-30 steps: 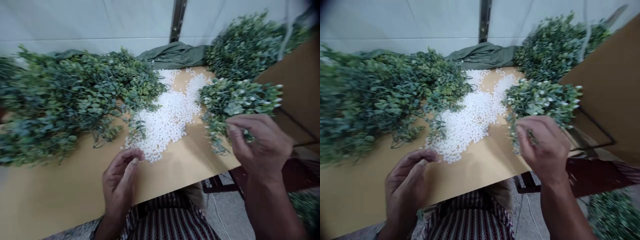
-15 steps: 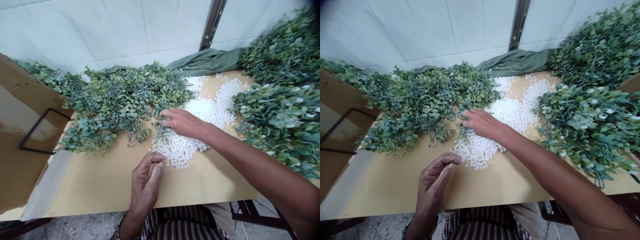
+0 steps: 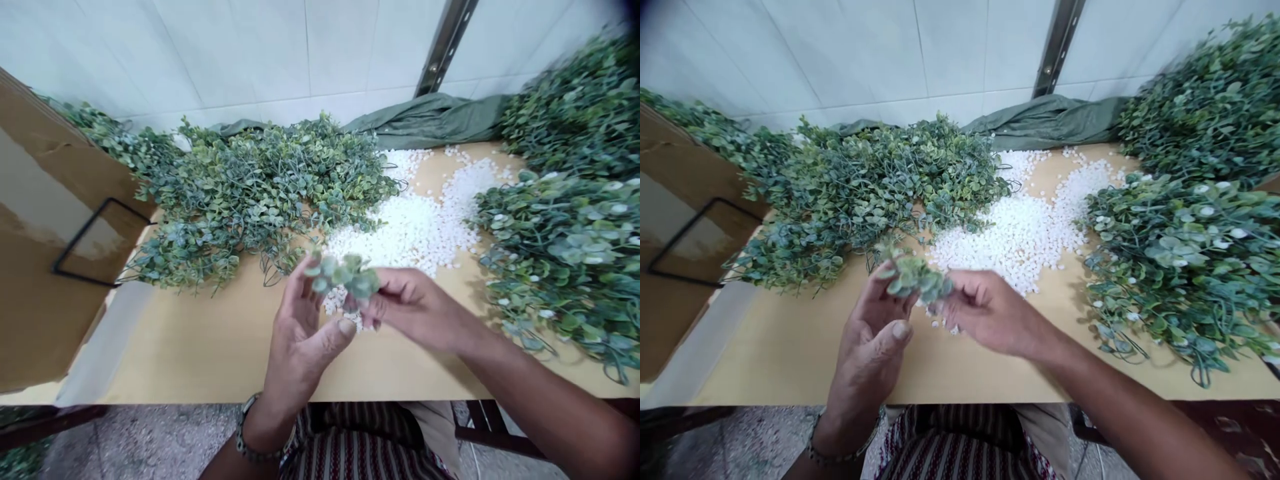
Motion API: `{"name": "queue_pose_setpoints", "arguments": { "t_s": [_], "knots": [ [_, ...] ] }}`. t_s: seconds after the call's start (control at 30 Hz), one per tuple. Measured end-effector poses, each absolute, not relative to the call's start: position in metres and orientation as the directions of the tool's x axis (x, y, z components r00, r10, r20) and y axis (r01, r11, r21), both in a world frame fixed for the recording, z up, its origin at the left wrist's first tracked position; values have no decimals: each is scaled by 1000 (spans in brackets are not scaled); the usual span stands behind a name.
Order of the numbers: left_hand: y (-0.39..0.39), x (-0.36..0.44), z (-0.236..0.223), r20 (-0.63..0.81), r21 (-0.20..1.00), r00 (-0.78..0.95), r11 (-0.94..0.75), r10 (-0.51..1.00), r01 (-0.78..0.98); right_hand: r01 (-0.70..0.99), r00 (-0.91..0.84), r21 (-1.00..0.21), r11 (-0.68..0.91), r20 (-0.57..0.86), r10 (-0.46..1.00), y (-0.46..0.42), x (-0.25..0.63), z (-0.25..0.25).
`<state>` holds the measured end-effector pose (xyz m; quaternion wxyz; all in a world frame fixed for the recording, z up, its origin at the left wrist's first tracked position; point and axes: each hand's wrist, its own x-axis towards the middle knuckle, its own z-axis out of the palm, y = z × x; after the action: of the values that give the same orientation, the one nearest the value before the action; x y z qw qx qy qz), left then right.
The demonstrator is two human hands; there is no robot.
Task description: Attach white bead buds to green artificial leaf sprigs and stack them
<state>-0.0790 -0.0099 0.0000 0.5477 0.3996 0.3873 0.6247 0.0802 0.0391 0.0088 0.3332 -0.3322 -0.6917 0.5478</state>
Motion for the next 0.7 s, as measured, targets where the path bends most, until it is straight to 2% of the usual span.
{"name": "queue_pose_setpoints", "arguments": {
  "t_s": [0.13,0.27,0.37,0.53,0.63,0.7],
  "knots": [
    [-9,-72,9,-105,863,-10,86,994,-498,17,-619,-993,-120,-104,778,7,73,-11],
    [-13,-66,10,-191,857,-42,145,981,-494,19,-581,-979,-201,-174,795,-8,70,-20],
    [-16,-63,8,-226,859,-13,193,974,-474,75,-536,-988,-138,-157,830,-14,67,-25],
    [-17,-59,3,-213,858,-63,156,975,-490,214,-501,-956,202,70,863,-18,69,-28],
    [-17,-61,-2,-227,861,-102,151,969,-487,211,-494,-943,258,125,860,-16,77,-25],
    [-19,-62,-5,-239,861,-74,176,968,-477,211,-409,-942,260,157,899,-14,82,-20]
  ]
}}
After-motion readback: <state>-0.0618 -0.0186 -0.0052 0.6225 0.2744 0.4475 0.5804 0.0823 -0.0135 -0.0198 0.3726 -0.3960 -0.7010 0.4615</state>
